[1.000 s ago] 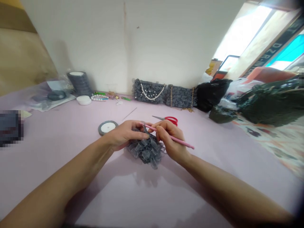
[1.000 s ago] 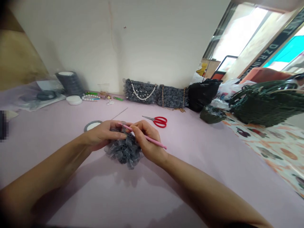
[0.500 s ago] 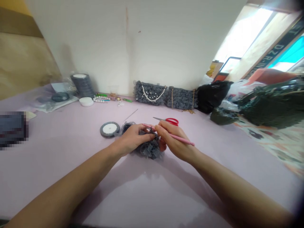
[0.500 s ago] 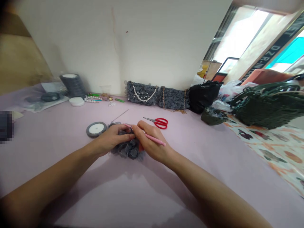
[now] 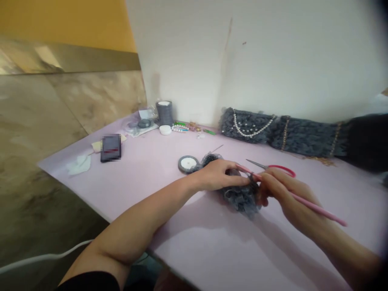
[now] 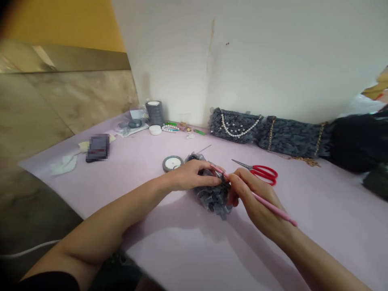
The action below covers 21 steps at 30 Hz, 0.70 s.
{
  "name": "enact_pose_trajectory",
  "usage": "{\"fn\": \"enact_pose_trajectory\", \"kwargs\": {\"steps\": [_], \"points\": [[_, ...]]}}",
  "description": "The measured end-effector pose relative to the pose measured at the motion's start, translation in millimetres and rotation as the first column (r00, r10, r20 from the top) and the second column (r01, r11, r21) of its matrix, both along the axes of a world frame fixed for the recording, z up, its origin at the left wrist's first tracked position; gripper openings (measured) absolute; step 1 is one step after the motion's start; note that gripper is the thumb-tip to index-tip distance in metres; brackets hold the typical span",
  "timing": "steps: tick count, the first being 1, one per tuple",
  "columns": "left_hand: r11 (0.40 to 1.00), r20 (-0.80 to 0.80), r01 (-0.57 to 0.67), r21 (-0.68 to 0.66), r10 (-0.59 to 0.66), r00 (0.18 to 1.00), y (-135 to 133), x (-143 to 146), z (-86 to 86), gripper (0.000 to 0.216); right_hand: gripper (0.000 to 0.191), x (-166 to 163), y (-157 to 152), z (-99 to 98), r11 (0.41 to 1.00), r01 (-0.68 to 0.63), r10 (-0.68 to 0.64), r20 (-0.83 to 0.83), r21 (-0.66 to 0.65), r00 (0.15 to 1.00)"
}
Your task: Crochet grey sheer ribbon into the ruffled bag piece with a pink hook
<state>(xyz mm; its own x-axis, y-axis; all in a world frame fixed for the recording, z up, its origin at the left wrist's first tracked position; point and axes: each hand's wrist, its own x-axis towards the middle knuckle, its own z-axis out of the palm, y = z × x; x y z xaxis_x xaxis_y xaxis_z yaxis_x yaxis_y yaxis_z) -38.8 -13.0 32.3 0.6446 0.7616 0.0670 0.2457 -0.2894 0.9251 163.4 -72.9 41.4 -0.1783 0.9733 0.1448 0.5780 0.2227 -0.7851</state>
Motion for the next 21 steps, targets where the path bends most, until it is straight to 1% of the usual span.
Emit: {"fn": "enact_pose_trajectory", "kwargs": {"steps": [3, 6, 7, 8, 9, 11, 12, 13, 14, 18, 21], "points": [[0.996, -0.050, 0.042, 0.080, -0.038, 0.998, 0, -5, 5.7, 0.047, 0.049, -1, -2, 1.8, 1.000, 0.011, -0.011, 0.001, -0.010, 1.000], [0.981, -0.135, 0.110, 0.159, -0.088, 0.987, 0, -11, 12.7, 0.051, 0.048, -1, -1, 3.4, 0.999, 0.021, -0.022, 0.008, 0.035, 1.000], [0.973, -0.164, 0.115, 0.202, -0.083, 0.983, 1, -14, 15.3, 0.051, 0.048, -1, -1, 3.8, 0.998, 0.017, -0.018, 0.012, 0.057, 1.000], [0.963, -0.182, 0.100, 0.251, -0.054, 0.982, 1, -16, 17.8, 0.050, 0.048, -1, -1, 4.1, 0.997, 0.010, -0.011, 0.013, 0.079, 1.000], [0.952, -0.182, 0.059, 0.299, -0.004, 0.983, 1, -18, 20.2, 0.050, 0.048, 0, 0, 4.0, 0.995, 0.001, -0.003, 0.011, 0.098, 1.000], [0.929, -0.132, -0.058, 0.365, 0.114, 0.985, 0, -21, 24.1, 0.048, 0.046, 0, 0, 3.2, 0.991, -0.018, 0.018, 0.000, 0.129, 1.000], [0.922, -0.093, -0.109, 0.371, 0.154, 0.984, -1, -22, 25.3, 0.046, 0.045, 1, 1, 2.6, 0.989, -0.026, 0.028, -0.010, 0.145, 1.000], [0.923, -0.057, -0.141, 0.359, 0.172, 0.983, -2, -21, 26.0, 0.045, 0.044, 1, 1, 2.1, 0.987, -0.032, 0.036, -0.020, 0.159, 0.999], [0.931, -0.030, -0.148, 0.334, 0.167, 0.986, -3, -20, 25.9, 0.046, 0.042, 1, 1, 1.8, 0.984, -0.035, 0.041, -0.031, 0.174, 0.999], [0.982, 0.044, -0.087, 0.166, 0.081, 0.996, -8, -9, 20.6, 0.059, 0.039, 0, -1, 3.8, 0.980, -0.032, 0.044, -0.059, 0.194, 0.997], [0.996, 0.128, -0.080, 0.040, 0.074, 0.989, -9, -1, 14.1, 0.064, 0.037, -1, 0, 5.5, 0.983, -0.050, 0.074, -0.131, 0.178, 0.989]]}}
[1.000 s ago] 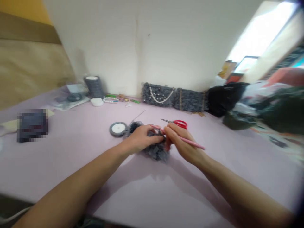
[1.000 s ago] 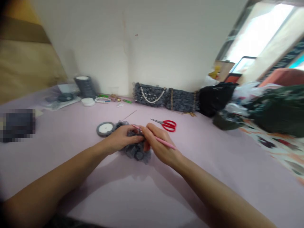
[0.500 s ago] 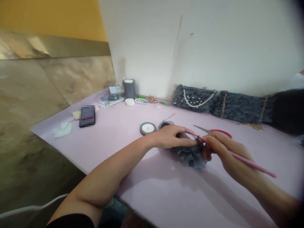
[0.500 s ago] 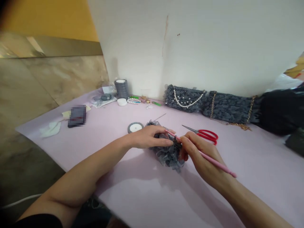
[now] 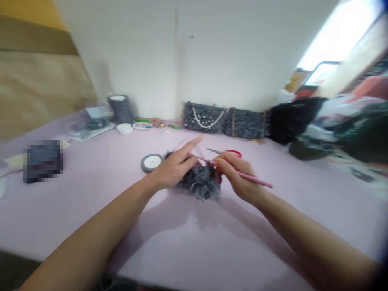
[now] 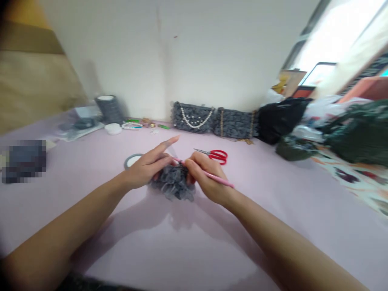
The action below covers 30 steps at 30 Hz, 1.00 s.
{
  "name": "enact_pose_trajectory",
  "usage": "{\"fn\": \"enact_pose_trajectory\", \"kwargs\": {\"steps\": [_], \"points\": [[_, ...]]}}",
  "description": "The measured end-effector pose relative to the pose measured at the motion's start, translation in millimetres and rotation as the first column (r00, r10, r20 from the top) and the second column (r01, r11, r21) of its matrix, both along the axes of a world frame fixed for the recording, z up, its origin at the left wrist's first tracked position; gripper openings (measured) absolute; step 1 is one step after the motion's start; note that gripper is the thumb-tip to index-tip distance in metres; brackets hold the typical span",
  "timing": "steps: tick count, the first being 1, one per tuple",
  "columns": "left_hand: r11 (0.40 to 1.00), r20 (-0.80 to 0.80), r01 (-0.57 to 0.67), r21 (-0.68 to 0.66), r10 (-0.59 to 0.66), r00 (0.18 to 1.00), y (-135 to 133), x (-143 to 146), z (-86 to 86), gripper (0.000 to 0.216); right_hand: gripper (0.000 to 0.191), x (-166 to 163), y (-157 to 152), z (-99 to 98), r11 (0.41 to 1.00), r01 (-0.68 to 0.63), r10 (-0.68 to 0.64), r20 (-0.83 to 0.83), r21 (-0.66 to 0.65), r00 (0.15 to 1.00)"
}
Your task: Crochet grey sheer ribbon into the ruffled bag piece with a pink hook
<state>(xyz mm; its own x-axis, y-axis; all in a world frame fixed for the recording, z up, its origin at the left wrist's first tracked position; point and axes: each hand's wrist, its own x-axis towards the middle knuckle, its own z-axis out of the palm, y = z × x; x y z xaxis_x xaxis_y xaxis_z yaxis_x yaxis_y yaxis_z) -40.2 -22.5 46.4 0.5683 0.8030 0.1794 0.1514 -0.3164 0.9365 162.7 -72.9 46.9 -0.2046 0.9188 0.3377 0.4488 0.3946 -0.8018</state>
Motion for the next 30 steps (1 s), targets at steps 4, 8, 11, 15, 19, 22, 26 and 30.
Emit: {"fn": "enact_pose_trajectory", "kwargs": {"steps": [4, 8, 11, 15, 19, 22, 26, 30], "points": [[0.990, 0.150, 0.060, -0.127, -0.041, 0.988, 0, 6, -6.3, 0.073, 0.031, 2, 4, -2.5, 0.998, -0.061, 0.059, -0.120, -0.014, 0.991], [0.973, 0.247, 0.094, -0.211, -0.040, 0.968, -1, 8, -8.8, 0.080, 0.029, 2, 6, -7.3, 0.992, -0.121, 0.114, -0.222, -0.020, 0.968], [0.964, 0.259, 0.100, -0.244, -0.035, 0.965, 0, 8, -9.1, 0.084, 0.026, 1, 9, -10.4, 0.992, -0.119, 0.101, -0.277, -0.048, 0.956], [0.950, 0.266, 0.119, -0.288, -0.040, 0.963, 3, 6, -8.9, 0.084, 0.026, 2, 10, -12.3, 0.991, -0.114, 0.087, -0.302, -0.071, 0.949], [0.943, 0.247, 0.131, -0.305, -0.055, 0.967, 5, 3, -8.3, 0.091, 0.027, 5, 9, -10.8, 0.989, -0.133, 0.108, -0.298, -0.062, 0.948], [0.949, 0.210, 0.127, -0.289, -0.067, 0.975, 4, 1, -6.1, 0.089, 0.028, 7, 9, -8.2, 0.986, -0.159, 0.140, -0.283, -0.048, 0.949], [0.956, 0.181, 0.108, -0.273, -0.059, 0.982, 3, 0, -4.1, 0.082, 0.030, 8, 9, -6.7, 0.981, -0.184, 0.162, -0.272, -0.058, 0.949], [0.950, 0.202, 0.078, -0.301, -0.016, 0.979, 2, 1, -6.1, 0.066, 0.029, 8, 8, -8.1, 0.985, -0.168, 0.153, -0.260, -0.035, 0.953]]}}
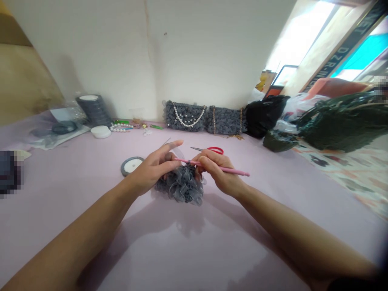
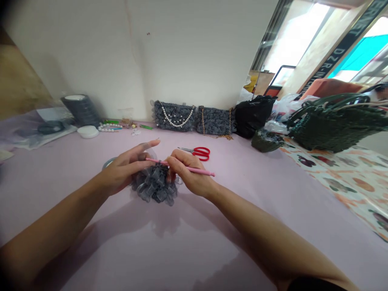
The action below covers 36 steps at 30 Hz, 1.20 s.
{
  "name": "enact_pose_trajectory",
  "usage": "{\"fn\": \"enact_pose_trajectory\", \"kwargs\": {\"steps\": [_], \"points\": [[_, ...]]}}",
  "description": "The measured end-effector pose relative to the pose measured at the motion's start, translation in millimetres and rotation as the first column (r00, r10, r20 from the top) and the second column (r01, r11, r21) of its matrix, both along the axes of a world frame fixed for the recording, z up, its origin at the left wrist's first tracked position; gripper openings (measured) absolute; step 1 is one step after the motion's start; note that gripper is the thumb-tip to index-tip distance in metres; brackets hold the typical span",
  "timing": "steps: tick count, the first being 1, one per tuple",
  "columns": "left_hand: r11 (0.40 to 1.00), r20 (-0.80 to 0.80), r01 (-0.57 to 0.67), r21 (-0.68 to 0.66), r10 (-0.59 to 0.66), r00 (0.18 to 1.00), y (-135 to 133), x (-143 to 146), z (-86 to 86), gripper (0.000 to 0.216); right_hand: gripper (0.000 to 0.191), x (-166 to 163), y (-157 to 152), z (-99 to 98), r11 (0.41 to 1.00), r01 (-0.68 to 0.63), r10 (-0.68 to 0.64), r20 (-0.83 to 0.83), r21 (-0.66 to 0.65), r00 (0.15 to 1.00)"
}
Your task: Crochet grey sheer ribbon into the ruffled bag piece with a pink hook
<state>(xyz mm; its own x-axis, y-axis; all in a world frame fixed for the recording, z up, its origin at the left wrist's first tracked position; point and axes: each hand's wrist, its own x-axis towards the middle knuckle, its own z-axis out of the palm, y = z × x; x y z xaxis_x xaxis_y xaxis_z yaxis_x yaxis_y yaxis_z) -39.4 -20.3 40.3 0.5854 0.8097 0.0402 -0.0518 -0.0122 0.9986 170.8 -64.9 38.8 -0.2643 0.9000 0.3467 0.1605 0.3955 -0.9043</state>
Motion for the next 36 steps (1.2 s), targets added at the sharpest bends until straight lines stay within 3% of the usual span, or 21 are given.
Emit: {"fn": "enact_pose_trajectory", "kwargs": {"steps": [3, 11, 15, 20, 26, 29, 31, 32, 34, 36], "points": [[1.000, -0.005, -0.001, -0.003, 0.001, 1.000, 0, -1, -0.3, 0.065, 0.028, 0, -1, 0.9, 1.000, 0.011, -0.012, 0.027, 0.023, 1.000], [0.983, -0.156, 0.064, 0.171, -0.037, 0.987, -1, -6, 9.2, 0.078, 0.029, 10, -2, 13.3, 0.997, -0.077, 0.071, 0.197, 0.019, 0.978], [0.972, -0.213, 0.047, 0.230, 0.004, 0.977, -1, -5, 10.1, 0.079, 0.028, 14, -2, 18.9, 0.990, -0.137, 0.121, 0.307, 0.032, 0.944], [0.946, -0.240, -0.002, 0.323, 0.084, 0.967, -2, -4, 7.9, 0.073, 0.029, 11, -5, 22.0, 0.989, -0.098, 0.049, 0.382, 0.110, 0.923], [0.804, -0.292, -0.110, 0.584, 0.335, 0.896, -12, 5, 9.2, 0.062, 0.024, 0, -11, 18.7, 0.909, -0.081, -0.155, 0.512, 0.410, 0.845], [0.715, -0.273, -0.120, 0.688, 0.409, 0.871, -18, 11, 9.0, 0.060, 0.022, -7, -14, 10.9, 0.883, -0.081, -0.228, 0.574, 0.463, 0.786], [0.693, -0.236, -0.150, 0.705, 0.428, 0.873, -21, 15, 6.2, 0.059, 0.022, -12, -14, 2.4, 0.863, -0.048, -0.305, 0.595, 0.502, 0.744], [0.705, -0.210, -0.187, 0.684, 0.436, 0.875, -22, 18, 4.1, 0.059, 0.023, -14, -13, -2.6, 0.843, -0.024, -0.359, 0.596, 0.537, 0.718], [0.786, -0.142, -0.286, 0.549, 0.425, 0.894, -23, 24, -0.7, 0.061, 0.024, -17, -9, -12.8, 0.773, -0.003, -0.468, 0.573, 0.635, 0.673], [0.894, -0.033, -0.356, 0.271, 0.379, 0.925, -22, 28, -4.1, 0.065, 0.023, -16, -3, -21.8, 0.697, 0.003, -0.530, 0.512, 0.717, 0.676]]}}
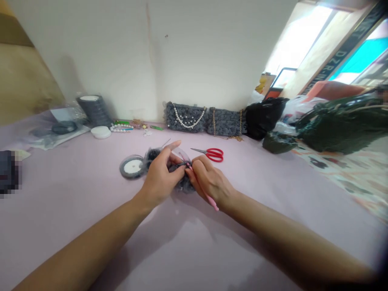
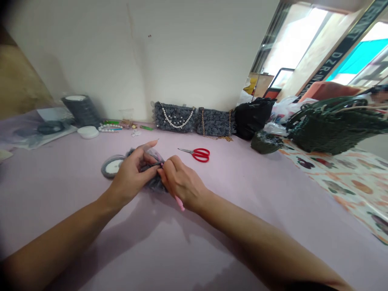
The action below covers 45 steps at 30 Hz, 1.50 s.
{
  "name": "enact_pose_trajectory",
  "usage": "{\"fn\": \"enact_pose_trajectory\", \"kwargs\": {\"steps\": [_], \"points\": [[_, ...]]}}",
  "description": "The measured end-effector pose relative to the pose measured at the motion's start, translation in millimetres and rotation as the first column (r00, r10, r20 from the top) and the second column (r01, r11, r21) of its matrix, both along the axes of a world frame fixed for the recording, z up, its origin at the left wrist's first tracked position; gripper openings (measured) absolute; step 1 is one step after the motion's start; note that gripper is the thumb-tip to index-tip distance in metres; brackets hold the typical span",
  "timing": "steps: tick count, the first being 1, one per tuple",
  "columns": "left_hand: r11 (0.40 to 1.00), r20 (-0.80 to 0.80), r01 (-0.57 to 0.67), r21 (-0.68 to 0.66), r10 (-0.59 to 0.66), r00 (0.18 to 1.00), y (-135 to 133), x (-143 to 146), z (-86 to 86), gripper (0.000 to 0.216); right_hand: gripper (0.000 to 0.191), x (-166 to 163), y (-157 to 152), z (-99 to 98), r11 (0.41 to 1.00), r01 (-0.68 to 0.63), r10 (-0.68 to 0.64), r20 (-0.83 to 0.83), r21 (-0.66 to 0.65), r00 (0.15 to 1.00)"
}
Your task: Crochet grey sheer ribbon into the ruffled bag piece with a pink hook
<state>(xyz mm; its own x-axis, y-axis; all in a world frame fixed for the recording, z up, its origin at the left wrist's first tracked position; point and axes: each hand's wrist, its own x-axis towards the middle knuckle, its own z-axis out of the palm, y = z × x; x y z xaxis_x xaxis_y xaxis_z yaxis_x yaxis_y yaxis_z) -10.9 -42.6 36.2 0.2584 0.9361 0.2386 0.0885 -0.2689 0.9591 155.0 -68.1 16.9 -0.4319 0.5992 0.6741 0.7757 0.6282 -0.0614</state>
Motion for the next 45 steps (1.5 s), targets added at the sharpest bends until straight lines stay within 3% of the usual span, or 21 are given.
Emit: {"fn": "enact_pose_trajectory", "kwargs": {"steps": [2, 4, 7, 10, 15, 18, 22, 27, 30, 33, 35, 38, 40, 42, 45], "points": [[0.963, 0.213, 0.088, -0.255, -0.032, 0.977, 1, 2, -0.6, 0.064, 0.020, 4, 6, -6.5, 0.996, -0.044, 0.047, -0.041, 0.074, 0.998], [0.881, 0.329, 0.206, -0.426, -0.062, 0.942, 4, 0, 1.6, 0.060, 0.016, 9, 11, -9.9, 0.987, -0.112, 0.121, -0.067, 0.119, 0.990], [0.772, 0.376, 0.374, -0.514, -0.189, 0.907, 9, -9, 7.0, 0.055, 0.012, 16, 13, -8.5, 0.965, -0.220, 0.230, -0.057, 0.145, 0.971], [0.720, 0.327, 0.441, -0.536, -0.304, 0.895, 15, -19, 11.8, 0.059, 0.011, 20, 11, 0.9, 0.942, -0.328, 0.332, -0.047, 0.076, 0.942], [0.768, 0.183, 0.393, -0.507, -0.349, 0.919, 23, -30, 16.0, 0.066, 0.013, 22, 4, 21.2, 0.895, -0.426, 0.415, -0.102, -0.135, 0.904], [0.802, 0.144, 0.369, -0.469, -0.342, 0.929, 27, -35, 16.8, 0.067, 0.017, 23, 1, 27.3, 0.870, -0.417, 0.386, -0.166, -0.261, 0.908], [0.801, 0.142, 0.398, -0.447, -0.375, 0.916, 31, -40, 17.6, 0.064, 0.024, 24, -1, 28.7, 0.807, -0.420, 0.321, -0.290, -0.414, 0.902], [0.789, 0.128, 0.439, -0.431, -0.428, 0.895, 34, -42, 17.1, 0.059, 0.029, 25, -1, 26.5, 0.615, -0.530, 0.190, -0.543, -0.583, 0.818], [0.778, 0.129, 0.454, -0.435, -0.445, 0.886, 36, -45, 16.7, 0.058, 0.028, 25, -1, 26.6, 0.505, -0.645, 0.112, -0.697, -0.574, 0.708], [0.767, 0.152, 0.471, -0.436, -0.453, 0.878, 35, -45, 16.7, 0.056, 0.027, 21, -2, 26.3, 0.444, -0.728, 0.067, -0.790, -0.523, 0.609], [0.759, 0.174, 0.493, -0.425, -0.466, 0.868, 30, -40, 15.9, 0.054, 0.027, 15, -4, 24.6, 0.481, -0.710, 0.057, -0.790, -0.514, 0.611], [0.755, 0.171, 0.522, -0.398, -0.498, 0.850, 22, -31, 13.3, 0.052, 0.027, 5, -6, 20.9, 0.736, -0.471, -0.005, -0.700, -0.486, 0.714], [0.788, 0.095, 0.497, -0.363, -0.500, 0.861, 20, -28, 12.0, 0.049, 0.030, 0, -7, 19.3, 0.849, -0.300, -0.066, -0.652, -0.434, 0.756], [0.861, -0.047, 0.431, -0.271, -0.459, 0.887, 23, -30, 12.6, 0.043, 0.032, -1, -6, 19.4, 0.868, -0.245, -0.101, -0.638, -0.431, 0.763], [0.957, -0.303, 0.290, -0.034, -0.286, 0.909, 31, -39, 16.9, 0.036, 0.035, 0, -4, 21.2, 0.840, -0.257, -0.131, -0.638, -0.478, 0.759]]}}
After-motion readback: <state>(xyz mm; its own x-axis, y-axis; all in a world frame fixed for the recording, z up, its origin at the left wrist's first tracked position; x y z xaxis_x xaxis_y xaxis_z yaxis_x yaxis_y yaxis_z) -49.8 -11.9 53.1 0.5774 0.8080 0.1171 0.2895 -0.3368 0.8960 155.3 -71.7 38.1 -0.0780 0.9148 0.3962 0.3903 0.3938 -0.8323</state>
